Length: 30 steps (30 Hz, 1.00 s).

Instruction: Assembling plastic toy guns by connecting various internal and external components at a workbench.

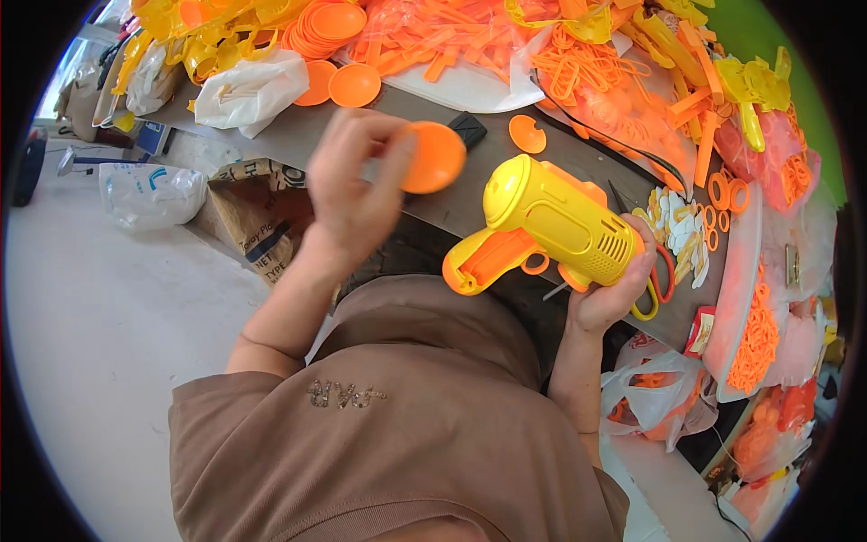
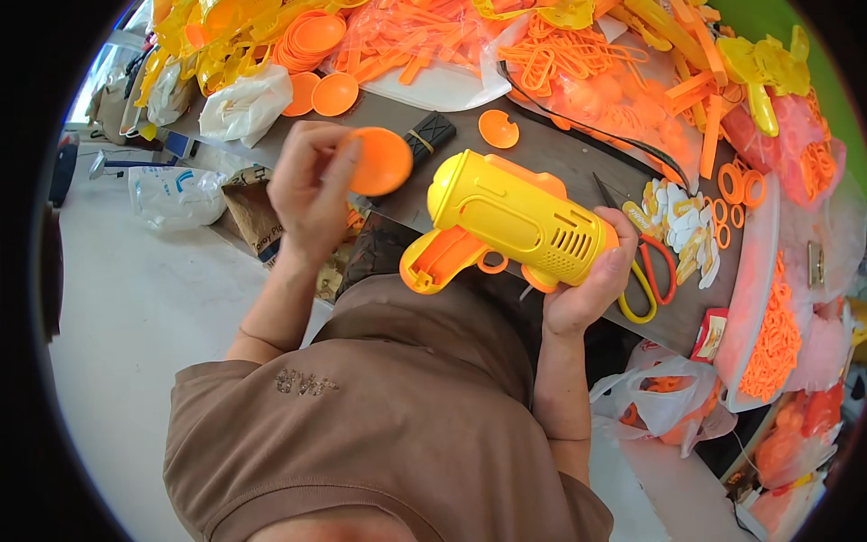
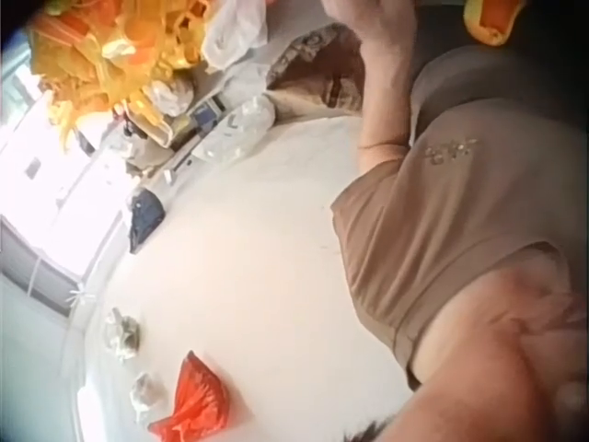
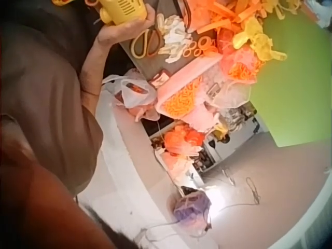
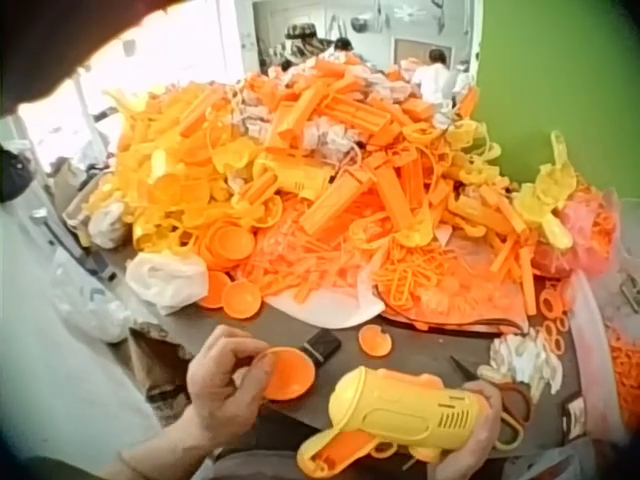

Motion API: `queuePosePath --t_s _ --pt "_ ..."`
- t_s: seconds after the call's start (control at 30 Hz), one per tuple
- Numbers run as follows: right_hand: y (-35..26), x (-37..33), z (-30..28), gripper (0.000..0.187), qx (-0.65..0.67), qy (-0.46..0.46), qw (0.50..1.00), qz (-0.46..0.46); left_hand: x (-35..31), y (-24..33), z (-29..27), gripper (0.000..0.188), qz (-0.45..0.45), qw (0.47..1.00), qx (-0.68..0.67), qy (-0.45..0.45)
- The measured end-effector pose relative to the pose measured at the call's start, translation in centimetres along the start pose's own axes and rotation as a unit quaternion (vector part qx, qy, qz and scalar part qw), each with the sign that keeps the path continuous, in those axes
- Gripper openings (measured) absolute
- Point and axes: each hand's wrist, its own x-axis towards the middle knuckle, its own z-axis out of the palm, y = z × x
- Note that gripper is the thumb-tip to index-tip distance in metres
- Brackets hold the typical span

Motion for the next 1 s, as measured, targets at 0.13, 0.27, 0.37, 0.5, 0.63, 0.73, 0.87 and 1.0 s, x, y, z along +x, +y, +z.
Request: queuePosePath --t_s 0.13,0.27,0.37,0.5,0.63,0.73,0.87,1.0 --pt "-0.9 -0.5 0.6 0.05 -0.069 -0.003 0.995 -0.07 -2.0 2.7 3.1 0.017 -0.1 0.948 -0.292 -0.077" --pt "-1.2 -1.2 0.6 0.052 -0.158 0.008 0.978 -0.136 -2.4 3.1 2.7 0.042 -0.091 0.917 -0.308 -0.235" --pt "-1.6 -1.7 0.6 0.052 -0.172 0.001 0.975 -0.143 -4.0 3.7 3.3 0.06 -0.103 0.926 -0.274 -0.24" --pt "-2.1 -2.8 0.1 0.053 -0.173 -0.055 0.974 -0.139 -3.7 4.3 2.5 0.058 -0.158 0.887 -0.351 -0.254" --pt "-3.5 -4.9 -0.7 0.059 -0.178 -0.145 0.957 -0.177 -3.4 4.0 1.8 0.07 -0.354 0.67 -0.589 -0.28" --pt "-4.1 -5.7 -2.3 0.057 -0.15 -0.242 0.93 -0.234 -3.9 4.7 0.5 0.073 -0.457 0.532 -0.628 -0.337" --pt "-7.0 -5.1 -2.4 0.042 -0.139 -0.351 0.881 -0.286 -4.4 6.1 -0.5 0.072 -0.5 0.447 -0.594 -0.445" --pt "-8.8 -5.7 -1.9 0.027 -0.143 -0.375 0.85 -0.34 -3.5 6.9 -1.1 0.065 -0.398 0.525 -0.568 -0.493"
